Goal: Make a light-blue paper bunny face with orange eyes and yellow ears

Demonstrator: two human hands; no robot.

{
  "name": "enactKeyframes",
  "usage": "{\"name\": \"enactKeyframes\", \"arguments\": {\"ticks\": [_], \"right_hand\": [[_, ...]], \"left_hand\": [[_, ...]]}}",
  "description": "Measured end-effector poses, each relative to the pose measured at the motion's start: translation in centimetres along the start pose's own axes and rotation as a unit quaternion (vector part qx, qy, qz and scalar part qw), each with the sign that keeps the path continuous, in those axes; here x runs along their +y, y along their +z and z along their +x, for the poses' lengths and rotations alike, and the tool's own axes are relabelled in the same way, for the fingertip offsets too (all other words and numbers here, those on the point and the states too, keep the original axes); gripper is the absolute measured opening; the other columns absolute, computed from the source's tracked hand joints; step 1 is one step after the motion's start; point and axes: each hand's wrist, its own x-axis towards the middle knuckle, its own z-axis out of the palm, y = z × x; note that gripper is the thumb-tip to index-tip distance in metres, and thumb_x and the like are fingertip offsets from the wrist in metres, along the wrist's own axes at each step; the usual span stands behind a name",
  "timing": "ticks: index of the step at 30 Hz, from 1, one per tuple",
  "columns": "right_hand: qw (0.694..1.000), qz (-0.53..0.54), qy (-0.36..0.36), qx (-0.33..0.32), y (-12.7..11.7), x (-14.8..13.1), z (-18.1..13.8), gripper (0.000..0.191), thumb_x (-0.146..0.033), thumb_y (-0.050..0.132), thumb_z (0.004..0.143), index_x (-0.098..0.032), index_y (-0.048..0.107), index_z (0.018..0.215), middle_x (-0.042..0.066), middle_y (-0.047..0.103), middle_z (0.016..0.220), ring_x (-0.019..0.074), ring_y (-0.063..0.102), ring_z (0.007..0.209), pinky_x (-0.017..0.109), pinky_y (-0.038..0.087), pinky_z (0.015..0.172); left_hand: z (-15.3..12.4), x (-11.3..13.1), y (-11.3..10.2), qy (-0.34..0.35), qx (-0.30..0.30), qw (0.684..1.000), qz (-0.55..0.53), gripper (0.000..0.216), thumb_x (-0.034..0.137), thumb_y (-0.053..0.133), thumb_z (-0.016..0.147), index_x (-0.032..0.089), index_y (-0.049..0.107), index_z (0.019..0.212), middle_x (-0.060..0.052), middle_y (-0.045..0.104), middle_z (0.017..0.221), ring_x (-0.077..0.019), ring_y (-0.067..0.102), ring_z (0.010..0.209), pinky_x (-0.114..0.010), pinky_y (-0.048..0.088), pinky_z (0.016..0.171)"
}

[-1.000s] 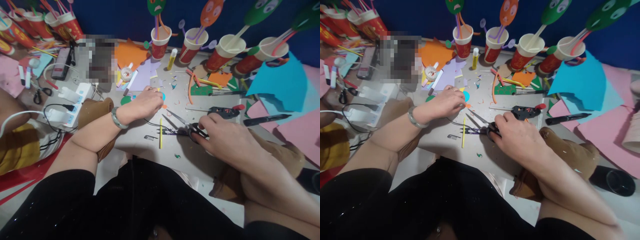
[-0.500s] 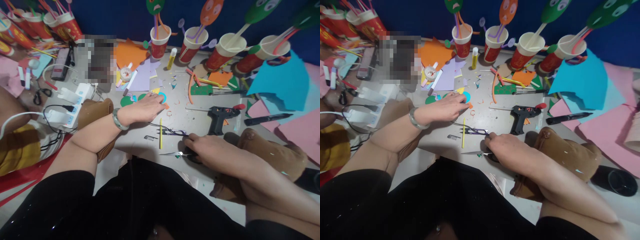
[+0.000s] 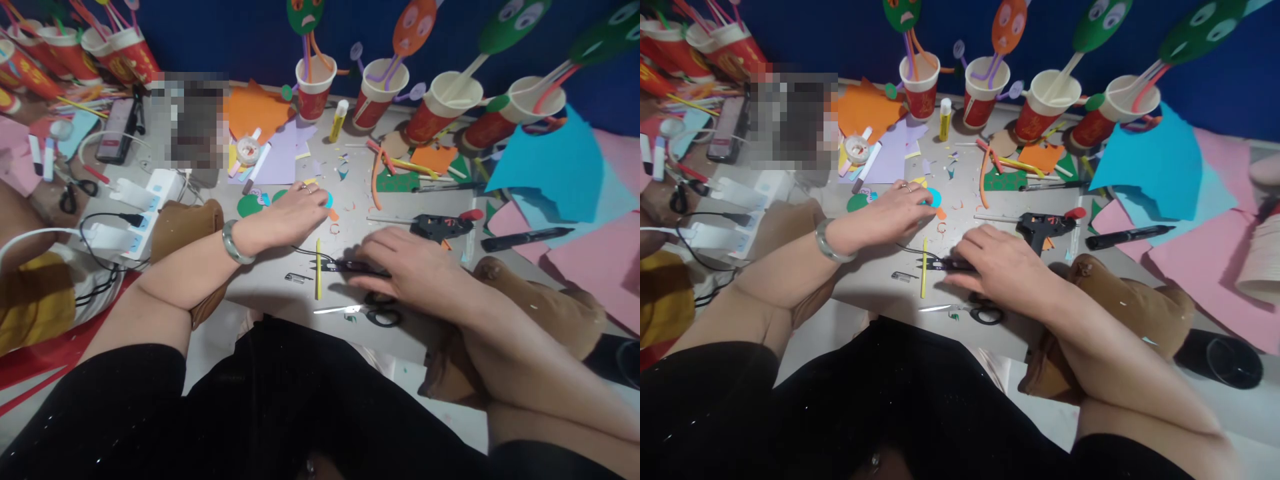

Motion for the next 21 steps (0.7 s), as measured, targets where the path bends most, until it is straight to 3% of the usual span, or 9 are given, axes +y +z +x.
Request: {"name": "enactKeyframes", "arguments": {"ticks": [2, 6, 12, 17, 21], "right_hand": [[0.999, -0.002, 0.006, 0.042, 0.9, 0.7, 1.0, 0.038, -0.051, 0.054, 0.104, -0.018, 0.071, 0.111, 0.016, 0.071, 0.115, 0.0305, 0.062, 0.106, 0.039, 0.044, 0.086], [0.997, -0.001, 0.045, 0.063, 3.2, 1.5, 2.6, 0.039, -0.039, 0.041, 0.108, -0.016, 0.071, 0.115, 0.016, 0.071, 0.108, 0.0284, 0.060, 0.098, 0.039, 0.040, 0.084], [0.993, 0.017, 0.089, 0.071, 5.7, 1.2, 5.1, 0.034, -0.034, 0.045, 0.106, -0.013, 0.072, 0.112, 0.016, 0.070, 0.105, 0.0286, 0.062, 0.099, 0.038, 0.038, 0.085], [0.990, 0.015, 0.117, 0.073, 6.1, 1.6, 6.3, 0.025, -0.023, 0.048, 0.100, -0.015, 0.070, 0.095, 0.015, 0.071, 0.093, 0.0285, 0.063, 0.091, 0.041, 0.038, 0.084], [0.981, 0.022, 0.147, 0.122, 5.0, 3.6, 6.2, 0.023, -0.027, 0.048, 0.099, -0.019, 0.070, 0.093, 0.013, 0.073, 0.092, 0.0293, 0.065, 0.091, 0.042, 0.039, 0.083]], "left_hand": [[0.0, 0.0, 0.0, 0.007, 0.006, 1.000, 0.003, 0.027, 0.014, 0.046, 0.099, 0.019, 0.072, 0.104, -0.011, 0.065, 0.109, -0.0276, 0.056, 0.105, -0.041, 0.039, 0.091], [0.4, 0.0, -0.2, -0.029, 0.005, 1.000, 0.008, 0.027, 0.015, 0.046, 0.098, 0.018, 0.072, 0.100, -0.012, 0.067, 0.106, -0.0277, 0.058, 0.102, -0.042, 0.039, 0.088], [0.6, 0.0, -0.6, -0.091, -0.033, 0.995, 0.011, 0.015, 0.019, 0.061, 0.089, 0.013, 0.073, 0.096, -0.015, 0.070, 0.106, -0.0335, 0.061, 0.109, -0.045, 0.039, 0.089], [0.2, 0.2, 0.1, -0.082, -0.012, 0.997, 0.010, 0.015, 0.016, 0.058, 0.091, 0.012, 0.072, 0.095, -0.014, 0.071, 0.102, -0.0308, 0.062, 0.108, -0.043, 0.038, 0.091], [0.3, 0.4, 0.1, -0.087, -0.020, 0.996, 0.001, 0.026, 0.008, 0.046, 0.097, 0.013, 0.072, 0.096, -0.013, 0.071, 0.096, -0.0281, 0.063, 0.101, -0.042, 0.037, 0.088]]}}
